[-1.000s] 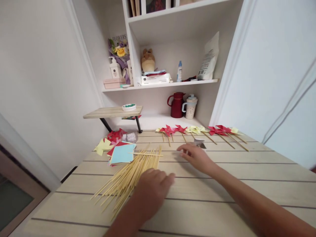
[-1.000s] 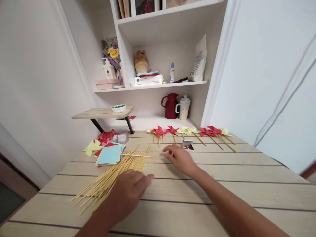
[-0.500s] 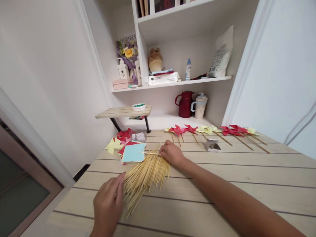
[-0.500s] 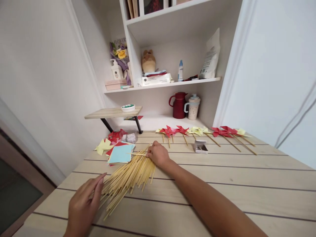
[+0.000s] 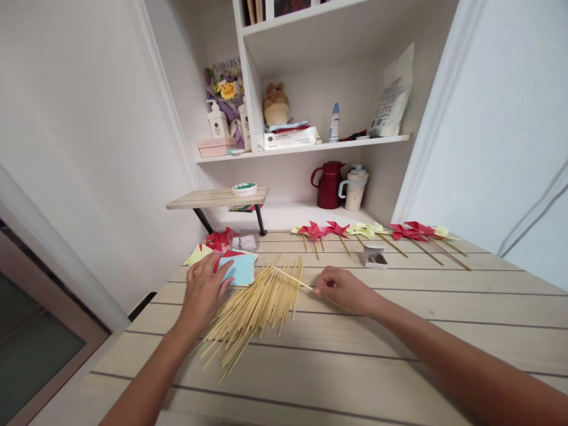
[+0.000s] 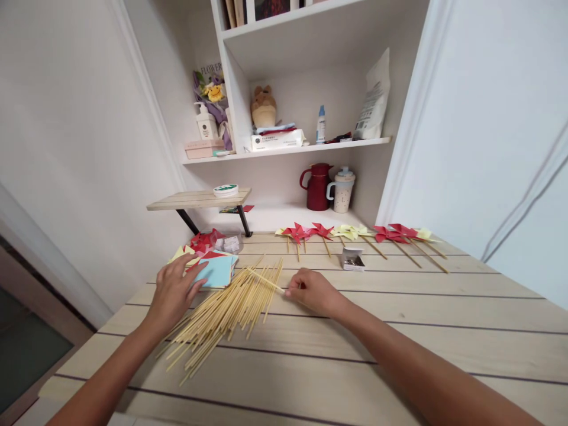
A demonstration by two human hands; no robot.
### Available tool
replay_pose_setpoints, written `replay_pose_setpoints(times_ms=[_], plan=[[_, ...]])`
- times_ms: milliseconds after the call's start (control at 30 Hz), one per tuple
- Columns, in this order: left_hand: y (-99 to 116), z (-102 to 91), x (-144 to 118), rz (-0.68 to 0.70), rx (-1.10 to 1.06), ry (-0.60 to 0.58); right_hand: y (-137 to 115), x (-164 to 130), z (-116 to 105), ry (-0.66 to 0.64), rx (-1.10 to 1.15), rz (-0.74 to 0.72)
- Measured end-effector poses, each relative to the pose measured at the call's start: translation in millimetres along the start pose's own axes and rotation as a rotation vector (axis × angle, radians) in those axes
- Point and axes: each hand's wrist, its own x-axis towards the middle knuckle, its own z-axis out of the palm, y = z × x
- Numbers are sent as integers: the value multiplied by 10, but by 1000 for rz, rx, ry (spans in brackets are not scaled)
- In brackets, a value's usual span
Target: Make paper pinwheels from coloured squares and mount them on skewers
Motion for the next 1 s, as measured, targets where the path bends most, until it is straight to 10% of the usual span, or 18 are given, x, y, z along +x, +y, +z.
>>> replay_pose_setpoints(times_ms=[167,367,1000], plan=[[-29,182,158,62,-34,-203,183,-360,-120,-245,174,-44],[-123,297,197,40,-111,-404,222,-440,-159,-153,220,-80],[-61,144,286,-5,-256,-317,370,-448,-166,-102,467,49]])
